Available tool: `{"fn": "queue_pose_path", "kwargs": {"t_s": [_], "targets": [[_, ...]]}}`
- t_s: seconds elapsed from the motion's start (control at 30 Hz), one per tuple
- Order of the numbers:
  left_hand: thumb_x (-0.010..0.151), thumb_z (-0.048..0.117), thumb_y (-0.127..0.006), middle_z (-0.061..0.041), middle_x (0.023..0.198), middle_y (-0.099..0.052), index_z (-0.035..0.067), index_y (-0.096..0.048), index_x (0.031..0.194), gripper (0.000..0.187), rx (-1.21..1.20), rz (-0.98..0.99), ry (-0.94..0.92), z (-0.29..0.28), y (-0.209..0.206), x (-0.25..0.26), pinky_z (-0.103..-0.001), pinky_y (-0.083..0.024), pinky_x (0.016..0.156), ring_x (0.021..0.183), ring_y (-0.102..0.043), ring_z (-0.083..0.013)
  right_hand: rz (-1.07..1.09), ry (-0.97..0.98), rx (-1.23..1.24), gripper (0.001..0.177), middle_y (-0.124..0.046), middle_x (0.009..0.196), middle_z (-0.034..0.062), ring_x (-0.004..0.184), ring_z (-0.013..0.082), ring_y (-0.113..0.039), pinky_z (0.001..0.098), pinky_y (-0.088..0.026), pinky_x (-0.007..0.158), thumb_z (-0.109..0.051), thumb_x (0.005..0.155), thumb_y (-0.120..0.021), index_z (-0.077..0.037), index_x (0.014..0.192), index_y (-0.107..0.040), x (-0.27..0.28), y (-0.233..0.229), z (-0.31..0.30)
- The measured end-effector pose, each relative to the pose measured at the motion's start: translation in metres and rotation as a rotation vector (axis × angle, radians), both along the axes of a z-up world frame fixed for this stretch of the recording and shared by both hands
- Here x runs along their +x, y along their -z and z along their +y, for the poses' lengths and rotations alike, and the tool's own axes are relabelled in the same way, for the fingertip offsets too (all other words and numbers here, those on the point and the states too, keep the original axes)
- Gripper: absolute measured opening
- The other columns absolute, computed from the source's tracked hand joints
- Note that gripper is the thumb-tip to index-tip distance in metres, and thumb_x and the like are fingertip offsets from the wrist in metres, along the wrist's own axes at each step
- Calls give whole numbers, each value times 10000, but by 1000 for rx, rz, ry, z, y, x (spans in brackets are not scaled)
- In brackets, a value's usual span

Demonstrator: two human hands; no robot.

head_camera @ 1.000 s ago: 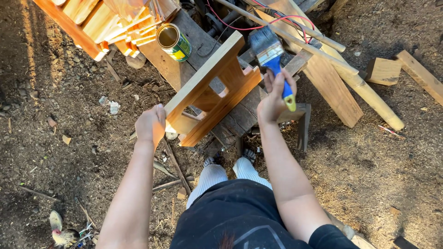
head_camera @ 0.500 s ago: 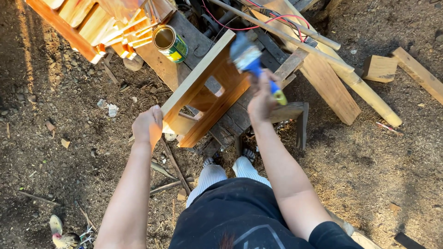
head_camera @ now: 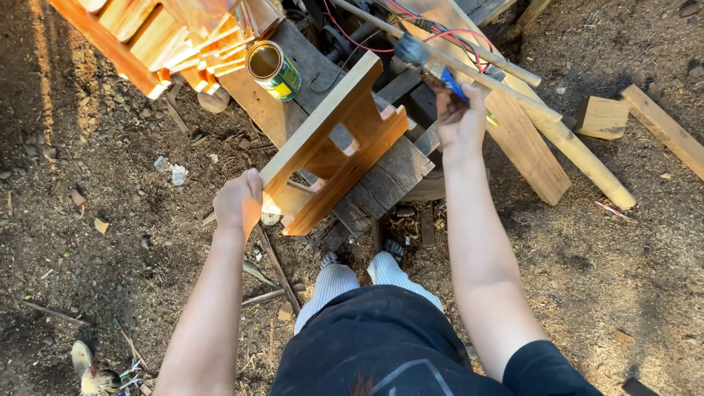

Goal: Painting or staining a wooden furniture component with a brush.

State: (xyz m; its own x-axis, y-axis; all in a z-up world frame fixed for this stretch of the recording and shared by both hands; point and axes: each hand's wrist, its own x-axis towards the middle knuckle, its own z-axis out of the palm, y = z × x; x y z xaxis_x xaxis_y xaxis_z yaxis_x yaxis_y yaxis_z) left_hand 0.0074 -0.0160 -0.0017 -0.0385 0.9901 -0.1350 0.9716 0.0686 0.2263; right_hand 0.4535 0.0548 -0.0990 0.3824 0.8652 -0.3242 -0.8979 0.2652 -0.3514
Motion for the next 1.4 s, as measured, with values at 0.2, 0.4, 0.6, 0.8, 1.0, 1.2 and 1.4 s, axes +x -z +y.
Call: {"fn": "queue_pose_path", "kwargs": {"t_s": [0.2, 0.4, 0.6, 0.8, 1.0, 1.2, 1.4], "targets": [[1085, 436, -310, -223, 893, -704, 92, -677, 968, 516, -34, -33, -30, -2, -2, -1, -558, -510, 829, 863, -661, -451, -96, -200, -234, 232, -732, 884, 214, 739, 298, -769, 314, -670, 601, -103, 847, -698, 62, 989, -618, 17, 6, 19], [1096, 461, -296, -251, 932, -696, 78, -664, 1014, 538, -117, -125, -13, 8, 6, -13, -552, -493, 902, 920, -659, -459, -148, -69, -200, 186, -712, 851, 215, 698, 283, -754, 309, -677, 584, -82, 840, -672, 43, 950, -588, -10, -18, -16], [1100, 463, -298, -239, 977, -699, 83, -665, 1022, 533, -124, -81, -7, 15, 16, -19, -559, -496, 897, 952, -655, -458, -246, -48, -257, 132, -703, 859, 189, 715, 255, -741, 315, -674, 654, -35, 896, -656, 22, 938, -545, -83, -31, -76], [1089, 498, -288, -192, 1010, -705, 109, -641, 1028, 529, -176, -143, -56, 13, 8, -17, -533, -463, 991, 1012, -658, -403, -256, 94, -187, 171, -681, 970, 174, 843, 247, -747, 327, -676, 791, -98, 949, -646, -28, 1014, -504, -124, -60, -90], [1060, 539, -301, -176, 1106, -705, 147, -668, 1104, 539, -226, -195, -97, 12, -7, -10, -517, -431, 1063, 1098, -644, -392, -453, -142, -27, 205, -663, 1107, 189, 960, 267, -742, 400, -658, 878, -170, 995, -653, -51, 1048, -494, -215, -40, -140], [984, 647, -382, -135, 1253, -646, 222, -655, 1279, 585, -296, -443, -224, 10, -8, -16, -494, -401, 1072, 1204, -581, -345, -744, -370, 283, 146, -687, 1102, 98, 959, 172, -705, 317, -633, 842, -195, 1015, -677, -63, 1047, -624, -234, -22, -194], [998, 676, -312, -131, 1124, -670, 153, -615, 1197, 636, -266, -382, 139, 16, -25, -15, -494, -476, 966, 1109, -636, -343, -947, -668, 395, 120, -733, 1031, 79, 848, 116, -673, 255, -578, 728, -137, 982, -695, -54, 1069, -704, -223, 3, -214]]}}
